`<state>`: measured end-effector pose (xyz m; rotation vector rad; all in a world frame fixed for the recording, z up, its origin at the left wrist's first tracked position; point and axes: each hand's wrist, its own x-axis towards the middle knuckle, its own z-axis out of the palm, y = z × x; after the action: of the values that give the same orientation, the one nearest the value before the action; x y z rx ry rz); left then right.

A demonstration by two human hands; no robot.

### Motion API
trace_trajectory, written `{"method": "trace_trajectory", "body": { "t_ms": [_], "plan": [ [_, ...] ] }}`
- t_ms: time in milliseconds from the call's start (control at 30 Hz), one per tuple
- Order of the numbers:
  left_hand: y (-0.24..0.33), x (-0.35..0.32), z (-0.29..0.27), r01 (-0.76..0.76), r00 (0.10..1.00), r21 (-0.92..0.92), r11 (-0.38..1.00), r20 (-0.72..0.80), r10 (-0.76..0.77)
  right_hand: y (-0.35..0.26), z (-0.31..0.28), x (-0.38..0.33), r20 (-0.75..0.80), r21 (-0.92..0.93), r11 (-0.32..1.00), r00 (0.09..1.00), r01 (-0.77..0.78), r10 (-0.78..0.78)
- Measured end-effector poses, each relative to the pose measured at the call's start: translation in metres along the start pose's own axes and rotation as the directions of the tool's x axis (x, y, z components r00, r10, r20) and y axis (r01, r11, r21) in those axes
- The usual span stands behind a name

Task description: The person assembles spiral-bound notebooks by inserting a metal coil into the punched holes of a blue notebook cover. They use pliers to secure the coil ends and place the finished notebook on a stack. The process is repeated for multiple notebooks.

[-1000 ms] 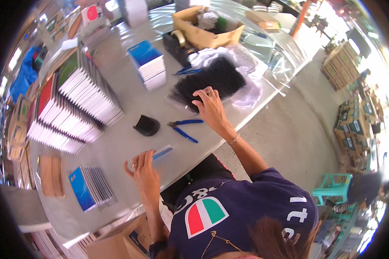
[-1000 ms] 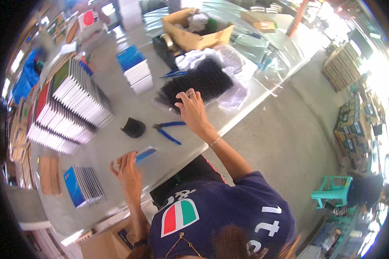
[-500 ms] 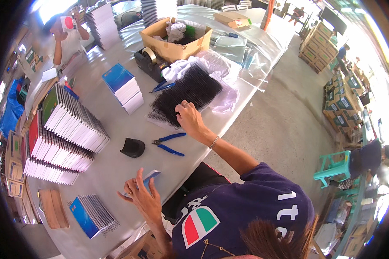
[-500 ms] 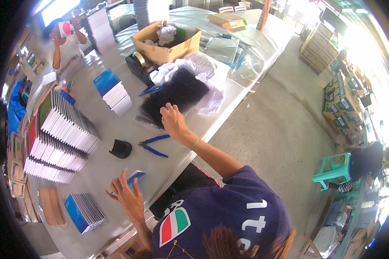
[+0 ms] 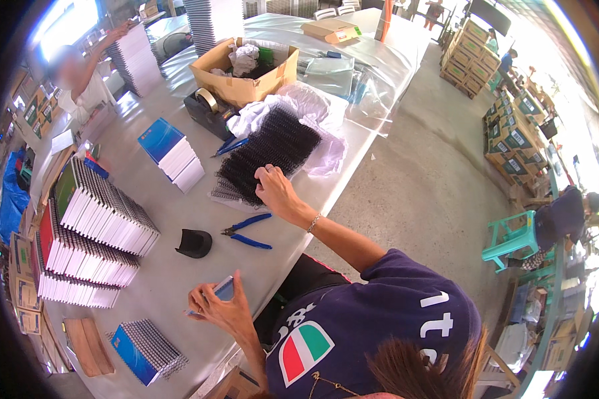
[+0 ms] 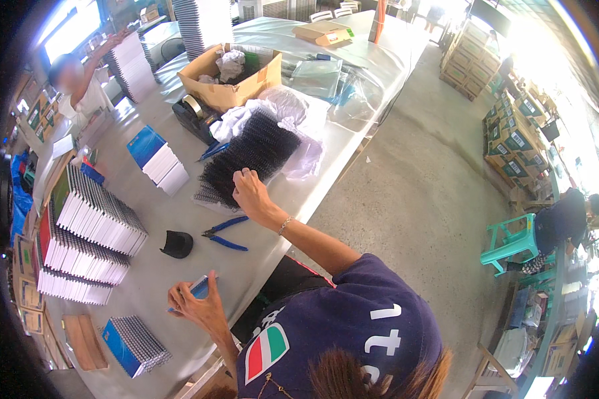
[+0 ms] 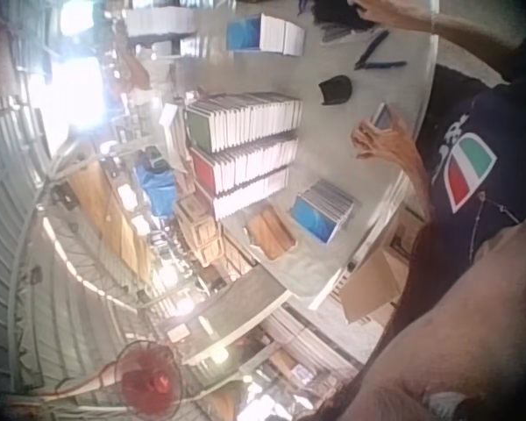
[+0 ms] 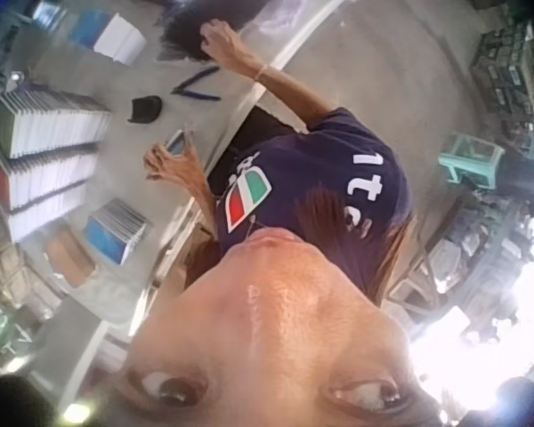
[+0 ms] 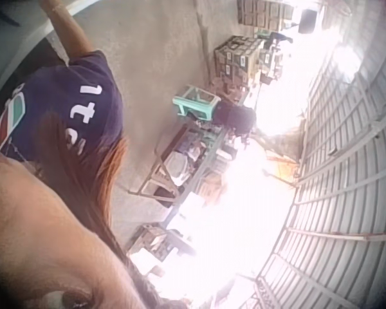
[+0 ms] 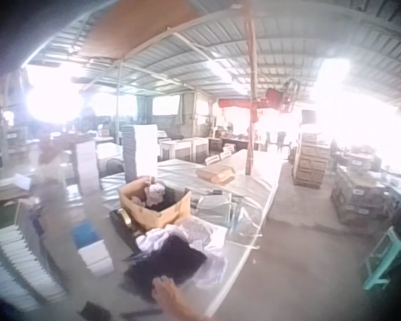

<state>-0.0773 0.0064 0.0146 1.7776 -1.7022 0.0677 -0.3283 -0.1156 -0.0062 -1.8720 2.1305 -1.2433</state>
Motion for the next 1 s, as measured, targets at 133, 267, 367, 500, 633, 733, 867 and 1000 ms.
{"method": "trace_trajectory", "body": {
  "t_ms": [133, 267, 367, 500, 633, 733, 867, 1000],
  "plan": [
    [0.001, 0.0, 0.0, -0.033, 0.999, 0.038, 0.999, -0.026, 0.034, 0.011, 0.007, 0.002, -0.065, 0.054, 0.999, 0.998, 0.003, 0.001],
    [0.001, 0.001, -0.003, -0.082, 0.996, 0.045, 0.996, -0.034, 0.083, 0.023, 0.001, 0.012, -0.119, 0.187, 0.981, 0.993, 0.046, -0.024],
    [0.0, 0.003, -0.005, -0.088, 0.996, 0.042, 0.995, -0.028, 0.089, 0.017, -0.022, 0.017, 0.008, 0.438, 0.895, 0.996, -0.087, 0.093],
    [0.0, 0.005, -0.006, -0.101, 0.995, 0.028, 0.994, -0.009, 0.101, -0.015, -0.057, 0.02, 0.187, 0.876, 0.438, 0.979, -0.202, 0.077],
    [-0.003, 0.003, -0.004, -0.078, 0.997, -0.004, 0.997, -0.023, 0.078, -0.048, -0.07, 0.014, 0.243, 0.934, 0.275, 0.97, -0.226, -0.028],
    [-0.003, 0.004, -0.003, -0.117, 0.992, 0.016, 0.993, -0.034, 0.118, -0.066, -0.061, -0.001, 0.157, 0.911, 0.413, 0.926, -0.002, -0.343],
    [-0.002, 0.005, -0.003, -0.117, 0.993, 0.003, 0.993, -0.009, 0.117, -0.097, -0.066, -0.036, 0.51, 0.687, 0.724, 0.755, -0.069, -0.412],
    [0.001, 0.007, -0.005, -0.126, 0.992, -0.008, 0.992, 0.007, 0.126, -0.096, -0.043, -0.059, 0.543, 0.561, 0.823, 0.711, 0.091, -0.448]
  ]
}}
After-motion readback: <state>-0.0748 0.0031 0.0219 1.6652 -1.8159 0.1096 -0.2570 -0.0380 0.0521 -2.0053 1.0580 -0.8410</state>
